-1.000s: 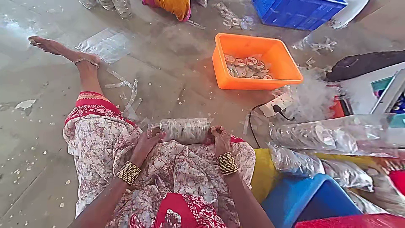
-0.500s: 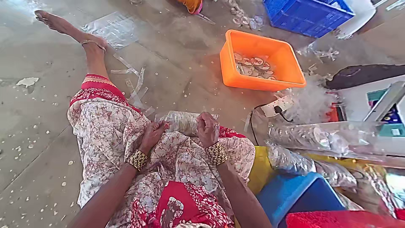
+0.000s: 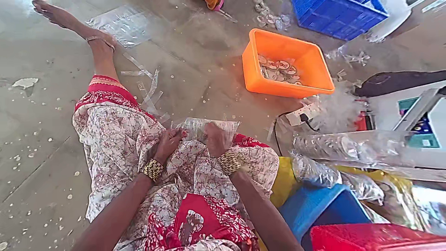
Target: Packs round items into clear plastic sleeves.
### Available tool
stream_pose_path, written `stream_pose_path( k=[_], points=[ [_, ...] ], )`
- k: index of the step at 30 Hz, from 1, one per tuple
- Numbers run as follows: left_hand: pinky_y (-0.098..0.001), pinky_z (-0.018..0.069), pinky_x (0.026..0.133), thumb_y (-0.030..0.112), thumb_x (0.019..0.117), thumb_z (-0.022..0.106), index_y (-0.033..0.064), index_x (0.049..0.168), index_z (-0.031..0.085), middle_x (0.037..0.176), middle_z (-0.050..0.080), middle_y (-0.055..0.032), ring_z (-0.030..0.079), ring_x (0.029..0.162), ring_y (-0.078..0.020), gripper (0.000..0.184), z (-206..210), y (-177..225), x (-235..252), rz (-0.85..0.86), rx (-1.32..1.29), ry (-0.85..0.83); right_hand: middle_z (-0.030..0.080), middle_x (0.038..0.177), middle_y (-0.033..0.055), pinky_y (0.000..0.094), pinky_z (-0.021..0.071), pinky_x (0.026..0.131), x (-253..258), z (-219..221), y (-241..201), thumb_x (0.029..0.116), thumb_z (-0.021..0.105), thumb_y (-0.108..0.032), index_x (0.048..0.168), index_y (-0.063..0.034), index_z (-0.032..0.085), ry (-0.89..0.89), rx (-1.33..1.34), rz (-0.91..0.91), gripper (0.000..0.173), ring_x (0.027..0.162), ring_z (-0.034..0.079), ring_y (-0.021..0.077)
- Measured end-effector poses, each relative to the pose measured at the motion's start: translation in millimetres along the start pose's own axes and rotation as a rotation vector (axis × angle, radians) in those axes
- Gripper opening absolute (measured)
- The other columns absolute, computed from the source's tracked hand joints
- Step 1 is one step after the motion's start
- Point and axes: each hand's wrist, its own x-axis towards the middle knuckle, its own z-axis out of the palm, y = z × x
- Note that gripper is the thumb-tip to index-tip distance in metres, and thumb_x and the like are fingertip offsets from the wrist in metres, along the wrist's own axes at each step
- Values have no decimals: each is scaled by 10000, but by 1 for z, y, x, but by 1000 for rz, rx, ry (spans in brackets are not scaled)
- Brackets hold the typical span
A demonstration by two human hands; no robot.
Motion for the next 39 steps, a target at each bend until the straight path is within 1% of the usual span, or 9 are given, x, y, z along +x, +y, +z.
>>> stream_pose_path(
  k=[4, 7, 11, 15, 19, 25, 28, 33, 39],
  points=[
    [-247, 547, 825, 150, 1027, 545, -17, 1011, 679, 882, 694, 1, 653, 825, -19, 215, -1, -2, 0, 11, -1, 13, 698, 1167, 255, 554, 535, 909, 4, -17, -14, 990, 543, -48, 1159, 66, 697, -58, 20, 84, 256, 1056, 695, 403],
    [-228, 552, 825, 144, 1025, 570, -17, 1036, 666, 891, 683, 6, 653, 831, -12, 188, 1, 2, 1, -30, -16, 32, 726, 976, 224, 535, 585, 725, 6, -15, -14, 909, 614, -11, 976, 47, 724, 201, 26, -55, 141, 863, 732, 384],
    [-214, 535, 804, 115, 1024, 531, -21, 1001, 680, 869, 693, 26, 638, 797, 10, 203, 0, 5, 1, 25, -2, -3, 674, 1230, 230, 555, 533, 903, 10, -3, -10, 963, 526, -29, 1235, 24, 668, -205, 15, 45, 311, 1070, 687, 392],
    [-226, 541, 829, 142, 1030, 566, -10, 1040, 680, 885, 690, 15, 642, 826, 8, 190, 1, 4, -2, -37, 36, 33, 716, 1052, 235, 546, 576, 752, 10, -6, -25, 910, 606, 15, 1048, 52, 717, 81, 39, -39, 180, 906, 723, 400],
    [-233, 534, 816, 132, 1026, 521, -5, 987, 688, 870, 693, 23, 640, 811, 0, 220, 0, 2, 2, 20, 23, -17, 659, 1255, 213, 544, 519, 944, 21, 5, -19, 980, 528, -50, 1267, -3, 649, -303, 9, 46, 315, 1121, 661, 380],
    [-221, 551, 843, 141, 1033, 554, -6, 1016, 687, 897, 700, 10, 659, 842, -3, 199, -1, 0, 0, 7, 17, 9, 719, 1014, 221, 562, 567, 720, 10, -21, -10, 915, 619, -22, 1032, 34, 719, 73, -28, 33, 163, 869, 721, 395],
    [-205, 538, 805, 110, 1029, 528, -3, 991, 681, 868, 699, 34, 646, 807, 11, 194, 0, 2, 1, 21, -11, -19, 687, 1187, 224, 568, 523, 890, 10, -20, 14, 963, 553, -39, 1184, 23, 666, -218, -76, 170, 256, 1052, 688, 393],
    [-190, 524, 785, 126, 1028, 546, 28, 956, 667, 817, 660, 65, 620, 776, 31, 172, -1, 4, 0, 8, 26, -3, 708, 1008, 231, 600, 540, 735, 3, -32, 17, 927, 605, -15, 999, 47, 694, 113, -2, 120, 130, 889, 706, 419],
    [-195, 521, 799, 119, 1035, 532, -3, 996, 680, 849, 678, 42, 625, 797, 24, 196, -1, 4, 2, 3, 37, -14, 710, 1121, 242, 607, 538, 831, 2, -32, 35, 958, 582, -47, 1093, 45, 700, -27, -40, 188, 202, 980, 706, 426]
  ],
)
